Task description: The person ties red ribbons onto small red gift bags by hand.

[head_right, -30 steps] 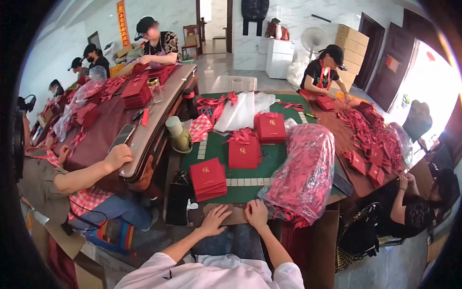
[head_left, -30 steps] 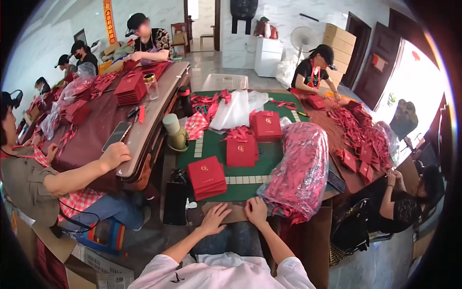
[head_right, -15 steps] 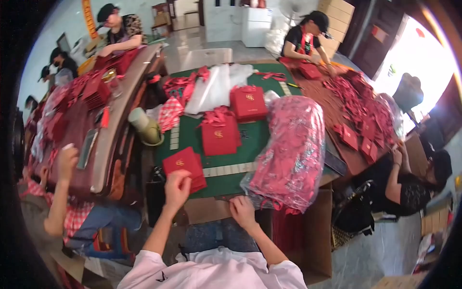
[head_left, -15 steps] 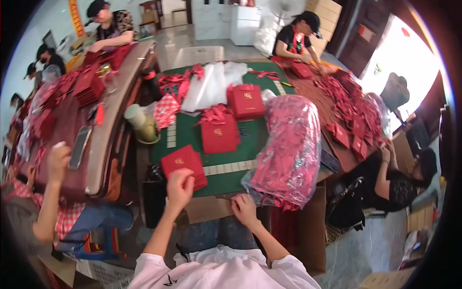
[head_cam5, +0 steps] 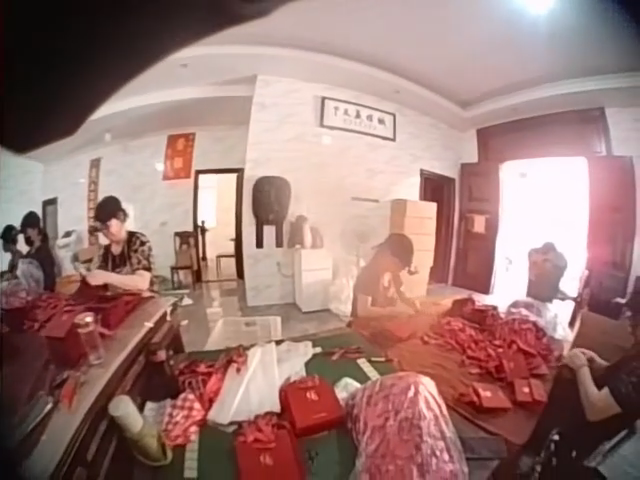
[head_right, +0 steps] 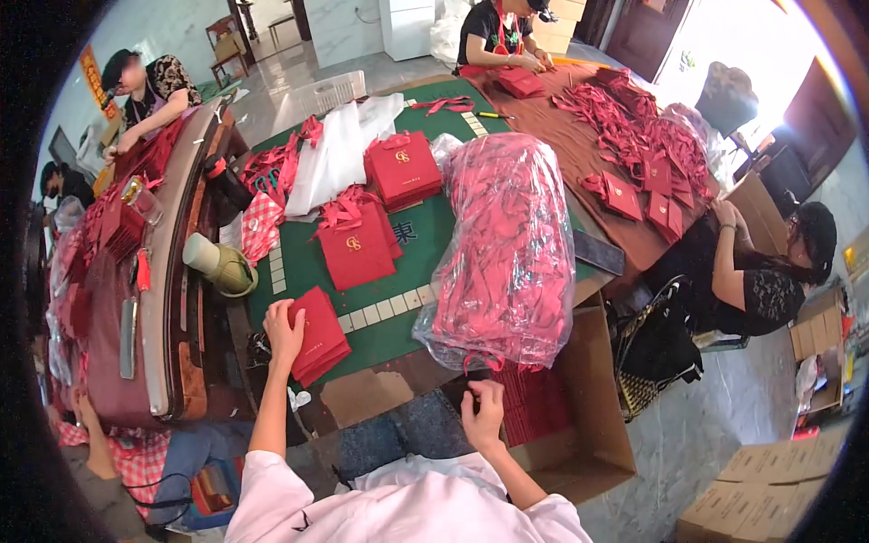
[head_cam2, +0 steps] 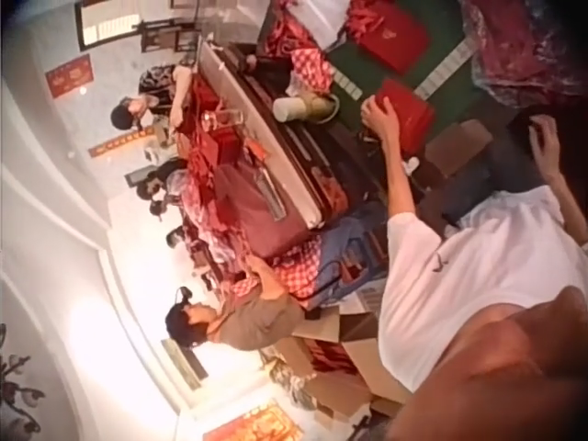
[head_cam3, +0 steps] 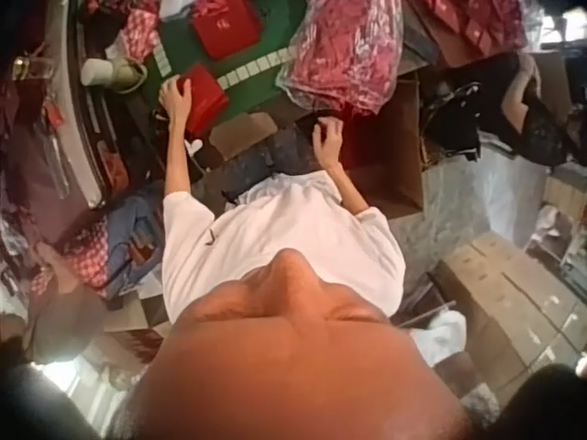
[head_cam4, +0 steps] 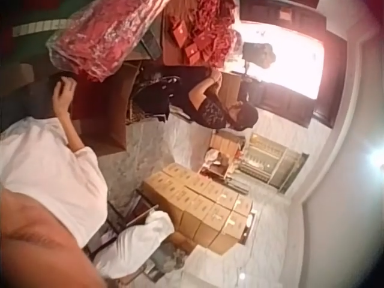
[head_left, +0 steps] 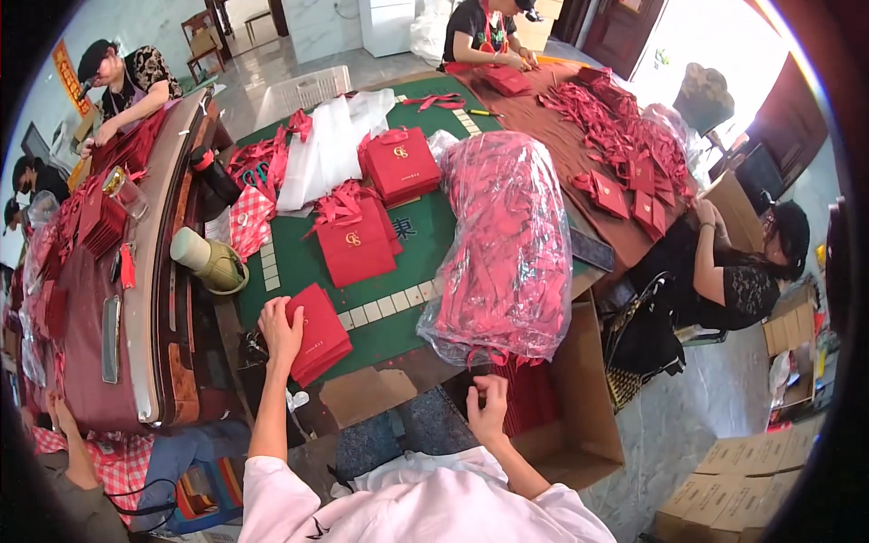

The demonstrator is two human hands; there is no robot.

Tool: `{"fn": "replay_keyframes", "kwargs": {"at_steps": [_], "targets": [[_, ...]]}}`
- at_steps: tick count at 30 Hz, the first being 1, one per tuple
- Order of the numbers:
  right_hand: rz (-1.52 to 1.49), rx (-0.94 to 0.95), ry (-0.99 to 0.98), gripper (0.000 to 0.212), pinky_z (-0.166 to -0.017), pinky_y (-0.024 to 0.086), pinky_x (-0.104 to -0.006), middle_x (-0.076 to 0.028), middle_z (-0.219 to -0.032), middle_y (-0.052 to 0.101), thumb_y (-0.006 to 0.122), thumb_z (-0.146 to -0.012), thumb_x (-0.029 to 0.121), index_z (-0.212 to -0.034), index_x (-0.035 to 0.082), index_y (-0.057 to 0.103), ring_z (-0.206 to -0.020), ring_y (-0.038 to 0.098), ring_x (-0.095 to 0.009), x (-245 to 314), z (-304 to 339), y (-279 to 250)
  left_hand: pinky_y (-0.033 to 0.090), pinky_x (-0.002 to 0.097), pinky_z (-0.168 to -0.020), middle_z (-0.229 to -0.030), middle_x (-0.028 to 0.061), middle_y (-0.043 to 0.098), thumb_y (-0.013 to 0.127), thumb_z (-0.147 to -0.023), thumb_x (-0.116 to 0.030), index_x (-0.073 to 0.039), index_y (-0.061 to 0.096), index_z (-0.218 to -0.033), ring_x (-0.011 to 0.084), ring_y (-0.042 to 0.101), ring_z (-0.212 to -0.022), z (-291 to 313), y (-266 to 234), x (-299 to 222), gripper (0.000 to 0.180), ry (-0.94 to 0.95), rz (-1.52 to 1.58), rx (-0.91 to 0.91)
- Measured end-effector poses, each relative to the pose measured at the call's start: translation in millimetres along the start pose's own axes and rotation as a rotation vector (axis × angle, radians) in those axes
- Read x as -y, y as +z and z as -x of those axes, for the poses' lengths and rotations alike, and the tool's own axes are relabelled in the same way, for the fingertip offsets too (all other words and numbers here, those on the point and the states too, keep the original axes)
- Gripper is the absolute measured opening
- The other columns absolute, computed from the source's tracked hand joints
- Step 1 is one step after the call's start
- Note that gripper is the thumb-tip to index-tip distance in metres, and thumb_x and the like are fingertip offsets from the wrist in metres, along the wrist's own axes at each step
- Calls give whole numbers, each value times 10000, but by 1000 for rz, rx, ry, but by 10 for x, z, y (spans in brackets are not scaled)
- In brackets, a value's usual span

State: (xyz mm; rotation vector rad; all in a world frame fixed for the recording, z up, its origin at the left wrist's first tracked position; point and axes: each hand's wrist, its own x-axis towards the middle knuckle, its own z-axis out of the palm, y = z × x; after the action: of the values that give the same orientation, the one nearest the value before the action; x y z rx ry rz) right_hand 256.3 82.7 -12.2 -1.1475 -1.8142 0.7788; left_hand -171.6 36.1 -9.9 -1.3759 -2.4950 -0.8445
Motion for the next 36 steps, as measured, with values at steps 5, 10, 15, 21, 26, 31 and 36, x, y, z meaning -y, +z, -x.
{"fn": "replay_keyframes", "kwargs": {"at_steps": [5,10,15,21,26,31,36], "targets": [[96,-317,135,518,-952,426,-445,-233,-1242,411,702,-845,60,-1277,-30,431,-1164,439,-369,-198,-142,46,395,467,-968,-1171,135,548,708,-871,-252,-64,585,-1178,342,518,-1125,39,-154,-294,381,35,49,-54],[208,-216,27,627,-1069,301,-547,-322,-1292,375,682,-865,90,-1369,-81,350,-1207,378,-491,-221,-435,69,377,479,-937,-1141,133,544,729,-832,-214,-66,568,-1121,350,495,-1129,188,-233,-604,362,77,42,-69],[262,-151,-4,604,-1094,274,-547,-351,-1297,379,631,-890,84,-1379,-106,331,-1231,358,-510,-247,-589,309,354,490,-950,-1134,122,539,734,-805,-226,-83,574,-1116,337,489,-1128,337,-168,-1073,378,163,48,24],[151,-69,-38,609,-1076,316,-563,-388,-1332,355,625,-898,76,-1420,-65,344,-1252,372,-550,0,-703,590,366,517,-977,-1244,156,506,739,-781,-204,-86,579,-1181,373,460,-1162,504,73,-1582,446,210,42,118],[106,-1,-50,569,-1030,386,-525,-344,-1296,428,631,-887,61,-1402,-21,402,-1207,442,-526,26,-624,386,441,445,-936,-1142,160,565,706,-805,-98,-62,607,-1141,361,538,-1078,568,310,-2070,353,460,562,485],[91,-85,23,349,-892,491,-449,-230,-1111,518,630,-851,-22,-1190,-14,550,-997,544,-411,-77,-332,10,451,447,-930,-1162,179,571,695,-821,-99,-38,606,-1151,392,537,-1083,512,553,-2375,347,472,551,369],[216,-339,128,540,-912,453,-384,-197,-1284,406,693,-833,45,-1311,0,447,-1183,438,-308,-510,-153,-163,443,465,-954,-1167,203,553,707,-828,-128,7,547,-1205,419,528,-1096,206,640,-2439,431,424,588,326]]}}
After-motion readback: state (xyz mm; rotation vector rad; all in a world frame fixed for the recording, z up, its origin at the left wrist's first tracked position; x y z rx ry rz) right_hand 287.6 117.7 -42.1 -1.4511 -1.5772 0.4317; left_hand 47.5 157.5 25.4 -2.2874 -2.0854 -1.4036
